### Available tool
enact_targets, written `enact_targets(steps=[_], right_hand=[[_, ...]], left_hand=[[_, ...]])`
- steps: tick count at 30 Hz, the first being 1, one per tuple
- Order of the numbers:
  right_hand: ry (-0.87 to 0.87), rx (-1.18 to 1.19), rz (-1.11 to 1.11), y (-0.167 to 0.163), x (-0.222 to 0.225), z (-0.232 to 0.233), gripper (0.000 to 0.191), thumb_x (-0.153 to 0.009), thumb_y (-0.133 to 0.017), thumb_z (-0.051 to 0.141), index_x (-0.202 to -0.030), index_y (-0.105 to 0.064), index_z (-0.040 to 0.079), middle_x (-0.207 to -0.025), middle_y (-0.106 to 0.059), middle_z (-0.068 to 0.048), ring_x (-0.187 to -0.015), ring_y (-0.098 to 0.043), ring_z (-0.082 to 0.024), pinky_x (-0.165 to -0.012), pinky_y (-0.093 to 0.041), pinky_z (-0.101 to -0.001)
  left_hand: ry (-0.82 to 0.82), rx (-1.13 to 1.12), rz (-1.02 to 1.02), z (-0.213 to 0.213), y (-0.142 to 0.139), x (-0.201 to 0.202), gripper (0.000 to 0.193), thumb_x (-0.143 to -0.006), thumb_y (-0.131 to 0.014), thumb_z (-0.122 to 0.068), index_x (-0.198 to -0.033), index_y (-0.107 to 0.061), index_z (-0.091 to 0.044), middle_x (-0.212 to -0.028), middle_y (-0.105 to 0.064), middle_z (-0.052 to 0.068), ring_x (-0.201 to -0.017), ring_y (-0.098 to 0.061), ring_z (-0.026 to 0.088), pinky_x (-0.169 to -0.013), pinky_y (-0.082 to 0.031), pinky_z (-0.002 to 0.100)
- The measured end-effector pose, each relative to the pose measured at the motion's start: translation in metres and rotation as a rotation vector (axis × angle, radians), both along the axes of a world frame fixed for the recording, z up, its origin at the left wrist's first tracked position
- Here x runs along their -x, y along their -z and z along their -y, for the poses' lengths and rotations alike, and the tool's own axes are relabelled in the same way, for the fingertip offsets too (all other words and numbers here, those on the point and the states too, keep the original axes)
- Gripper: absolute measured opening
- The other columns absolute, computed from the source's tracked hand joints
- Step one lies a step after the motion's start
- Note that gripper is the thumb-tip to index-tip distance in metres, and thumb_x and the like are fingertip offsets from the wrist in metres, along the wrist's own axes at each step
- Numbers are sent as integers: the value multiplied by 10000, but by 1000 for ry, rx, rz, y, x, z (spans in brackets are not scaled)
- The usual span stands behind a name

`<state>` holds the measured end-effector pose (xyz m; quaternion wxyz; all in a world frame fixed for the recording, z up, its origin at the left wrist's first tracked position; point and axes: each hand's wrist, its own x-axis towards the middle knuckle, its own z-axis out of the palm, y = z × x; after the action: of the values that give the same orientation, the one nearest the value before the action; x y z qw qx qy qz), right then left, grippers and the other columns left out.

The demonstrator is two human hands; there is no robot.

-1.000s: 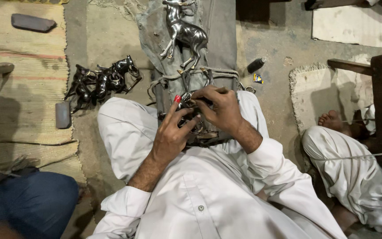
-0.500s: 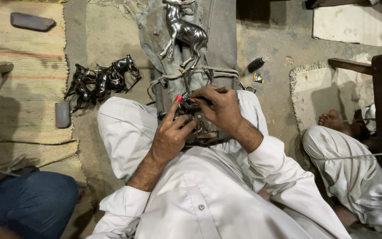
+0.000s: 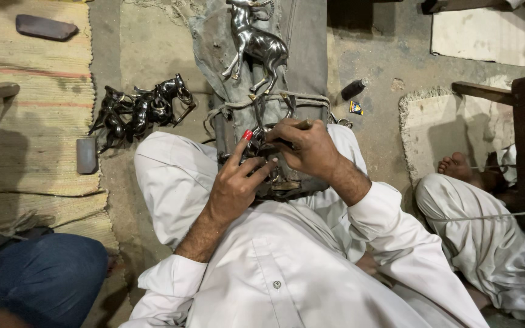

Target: The person sits cross-legged on the floor holding a metal animal figurine against a cloth-covered sandbag and works its surface with a small hand tool, rotating the figurine to reach different areas. Other finished metal animal figurines lie on the mat beside them.

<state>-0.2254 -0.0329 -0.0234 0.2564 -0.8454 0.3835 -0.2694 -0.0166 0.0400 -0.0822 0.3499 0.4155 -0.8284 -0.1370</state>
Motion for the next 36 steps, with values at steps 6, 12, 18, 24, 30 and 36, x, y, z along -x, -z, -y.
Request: enact_targets(steps=[6,12,18,24,30,36], right_hand=[[71,-12,169,1,-7,-4,173,-902,-783,18,-1047,-712,81,-945,-748,-70,-832,-776,-227,-719,-620,-336],[158,70,103,0,-15,-11,180,-882,-796,33,-1039,-727,88,-894,-731,-82,-796,-751,-270,-671,-590,-358],[52,22,81,-3,-9,-4,202,-847,-767,5,-1023,-719,90,-905,-736,-83,-802,-755,-275,-683,-601,-349],[31,-8,92,0,-1,-3,184,-840,-753,-30,-998,-721,59,-926,-748,-97,-811,-768,-248,-687,-606,-330],[351,-39,300,6,-14,-25,105,-933,-755,-19,-1029,-718,3,-944,-759,-101,-826,-780,-162,-703,-604,-270],[504,-2,303,5,-28,-33,109,-934,-774,8,-1031,-724,10,-906,-766,-97,-762,-767,-145,-655,-575,-257]], left_hand=[[15,-9,-5,1,0,1,443,-832,-658,82,-1214,-763,-115,-1072,-701,100,-1310,-574,442,-1099,-514,487],[24,5,1,1,-2,0,447,-815,-648,82,-1209,-759,-99,-1077,-689,102,-1341,-555,449,-1114,-504,490],[26,-20,-38,2,-4,0,469,-793,-661,81,-1215,-759,-100,-1084,-691,105,-1344,-545,453,-1120,-488,493],[8,-14,-25,1,-1,2,439,-818,-678,72,-1213,-759,-103,-1103,-699,104,-1341,-552,448,-1114,-500,488],[-12,6,-7,-3,-1,6,384,-848,-690,32,-1197,-766,-109,-1109,-700,92,-1333,-556,440,-1067,-521,496],[1,25,18,-2,-6,6,376,-857,-669,12,-1203,-763,-101,-1122,-686,89,-1349,-543,433,-1037,-532,492]])
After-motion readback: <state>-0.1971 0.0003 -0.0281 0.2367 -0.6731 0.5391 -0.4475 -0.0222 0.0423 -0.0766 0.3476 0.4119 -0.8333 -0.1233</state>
